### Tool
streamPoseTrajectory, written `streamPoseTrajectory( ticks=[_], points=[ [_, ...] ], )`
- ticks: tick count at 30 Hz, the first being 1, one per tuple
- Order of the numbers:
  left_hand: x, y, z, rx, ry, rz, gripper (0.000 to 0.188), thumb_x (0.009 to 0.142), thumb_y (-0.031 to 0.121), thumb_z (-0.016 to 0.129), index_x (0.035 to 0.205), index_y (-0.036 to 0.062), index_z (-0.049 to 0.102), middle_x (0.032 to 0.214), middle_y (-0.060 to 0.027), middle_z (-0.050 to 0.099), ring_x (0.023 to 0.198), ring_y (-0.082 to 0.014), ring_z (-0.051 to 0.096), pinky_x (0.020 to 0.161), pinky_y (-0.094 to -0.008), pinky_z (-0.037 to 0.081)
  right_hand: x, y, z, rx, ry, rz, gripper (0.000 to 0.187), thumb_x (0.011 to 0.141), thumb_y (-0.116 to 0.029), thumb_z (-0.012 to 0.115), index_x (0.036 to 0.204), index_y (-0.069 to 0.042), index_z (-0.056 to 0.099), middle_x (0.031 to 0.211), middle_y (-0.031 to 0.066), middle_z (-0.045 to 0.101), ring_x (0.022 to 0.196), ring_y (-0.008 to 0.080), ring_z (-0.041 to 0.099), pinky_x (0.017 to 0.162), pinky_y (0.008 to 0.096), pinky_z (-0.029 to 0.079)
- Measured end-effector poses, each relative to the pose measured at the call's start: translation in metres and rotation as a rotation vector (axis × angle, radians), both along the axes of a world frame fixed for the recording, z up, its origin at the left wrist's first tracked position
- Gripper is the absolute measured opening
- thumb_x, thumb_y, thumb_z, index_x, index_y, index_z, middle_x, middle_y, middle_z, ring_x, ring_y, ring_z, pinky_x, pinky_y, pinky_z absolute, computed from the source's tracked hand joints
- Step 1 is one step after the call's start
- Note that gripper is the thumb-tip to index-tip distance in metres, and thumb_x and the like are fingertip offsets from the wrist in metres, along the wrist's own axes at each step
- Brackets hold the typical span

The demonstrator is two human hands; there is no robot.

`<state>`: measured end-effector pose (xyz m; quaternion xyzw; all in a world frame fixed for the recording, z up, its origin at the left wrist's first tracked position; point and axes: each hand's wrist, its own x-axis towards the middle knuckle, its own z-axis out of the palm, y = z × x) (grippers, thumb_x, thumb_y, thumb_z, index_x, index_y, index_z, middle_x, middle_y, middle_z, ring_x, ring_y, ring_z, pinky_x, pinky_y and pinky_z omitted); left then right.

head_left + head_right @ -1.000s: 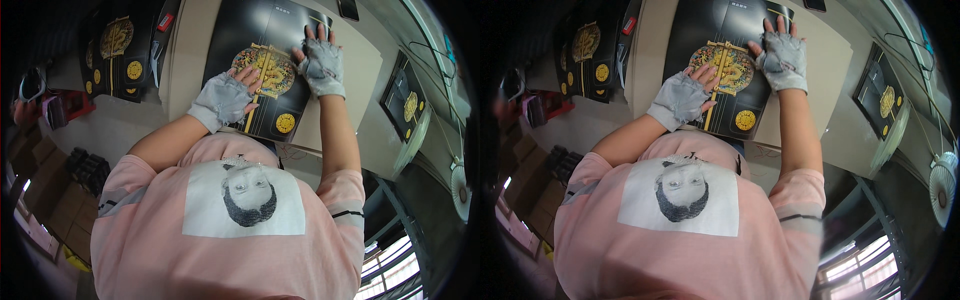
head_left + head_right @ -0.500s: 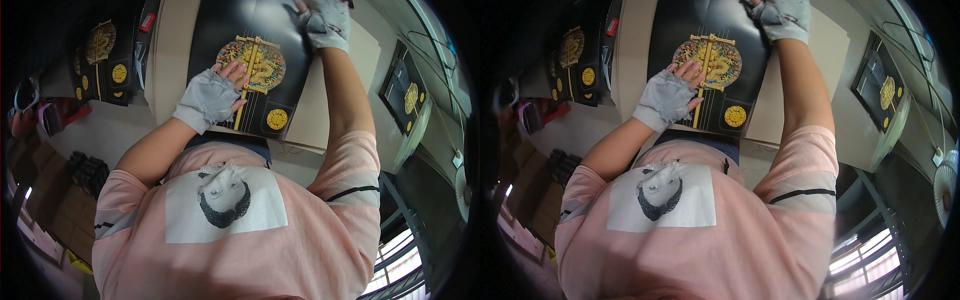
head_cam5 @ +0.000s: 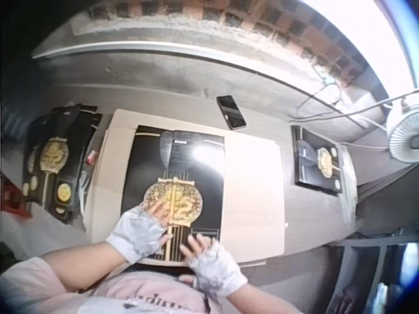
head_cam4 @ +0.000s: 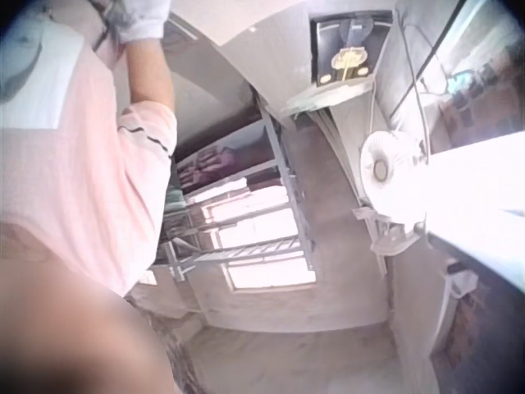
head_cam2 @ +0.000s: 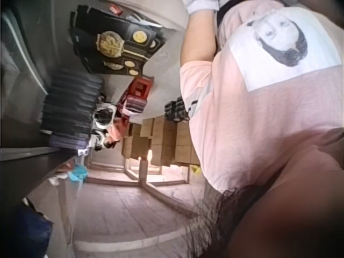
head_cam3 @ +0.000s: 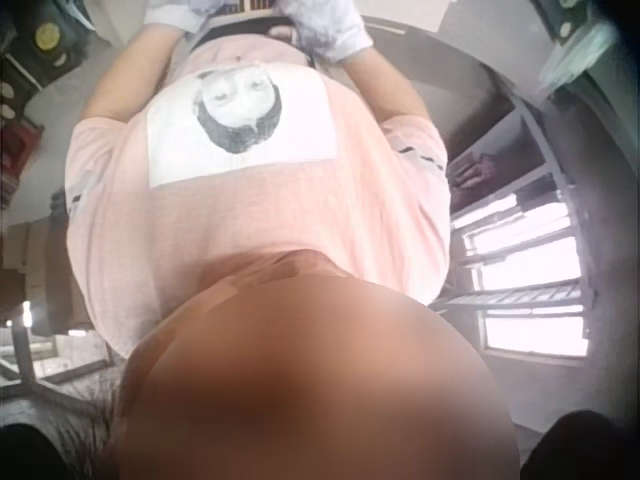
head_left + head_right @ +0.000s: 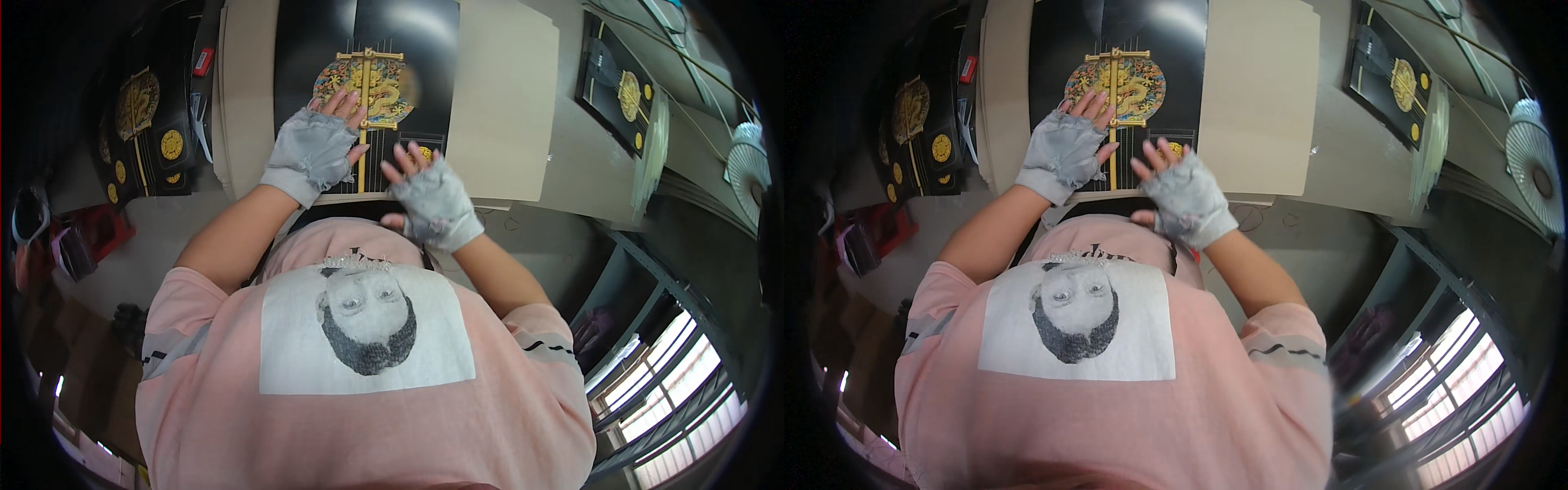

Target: Manually folding and assembling decorative cardboard packaging for printed products.

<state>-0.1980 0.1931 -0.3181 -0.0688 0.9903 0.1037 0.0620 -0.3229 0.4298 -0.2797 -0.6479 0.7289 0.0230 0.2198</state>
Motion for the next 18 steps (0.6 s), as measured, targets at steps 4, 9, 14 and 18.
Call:
streamPoseTrajectory(
  ticks=[4,9,14,18],
  points=[
    [0.001,0.001,0.002,-0.011,-0.007,-0.001,0.066,0.1,0.048,0.058,0.154,0.0106,0.05,0.162,-0.0112,0.046,0.154,-0.0258,0.037,0.124,-0.0467,0.03,0.021,0.029,-0.014,0.011,0.018,0.034,0.084,0.095,-0.068,0.052,0.158,-0.012,0.045,0.166,0.019,0.038,0.155,0.0374,0.033,0.126,0.0564,0.022],
    [0.002,-0.001,0.003,0.02,0.022,0.002,0.066,0.099,0.047,0.059,0.153,0.01,0.052,0.162,-0.0118,0.046,0.154,-0.0266,0.037,0.124,-0.0481,0.03,-0.015,0.003,-0.005,-0.114,-0.094,-0.009,0.08,0.095,-0.062,0.055,0.157,-0.011,0.047,0.166,0.0193,0.038,0.155,0.037,0.034,0.126,0.0561,0.024],
    [0.001,0.0,0.005,0.073,-0.007,0.022,0.066,0.098,0.049,0.059,0.151,0.0103,0.053,0.162,-0.0116,0.045,0.154,-0.0268,0.035,0.124,-0.0488,0.029,-0.081,-0.072,0.002,-0.136,0.082,0.027,0.08,0.094,-0.063,0.057,0.154,-0.011,0.05,0.163,0.019,0.043,0.154,0.0366,0.035,0.124,0.056,0.027],
    [-0.001,0.001,0.006,0.092,-0.077,0.026,0.067,0.098,0.049,0.058,0.152,0.0104,0.053,0.162,-0.0116,0.045,0.155,-0.0271,0.034,0.124,-0.0487,0.028,-0.152,-0.125,-0.016,-0.311,0.11,0.063,0.081,0.093,-0.066,0.057,0.154,-0.011,0.05,0.162,0.0189,0.044,0.152,0.036,0.037,0.123,0.0557,0.029]
  ],
)
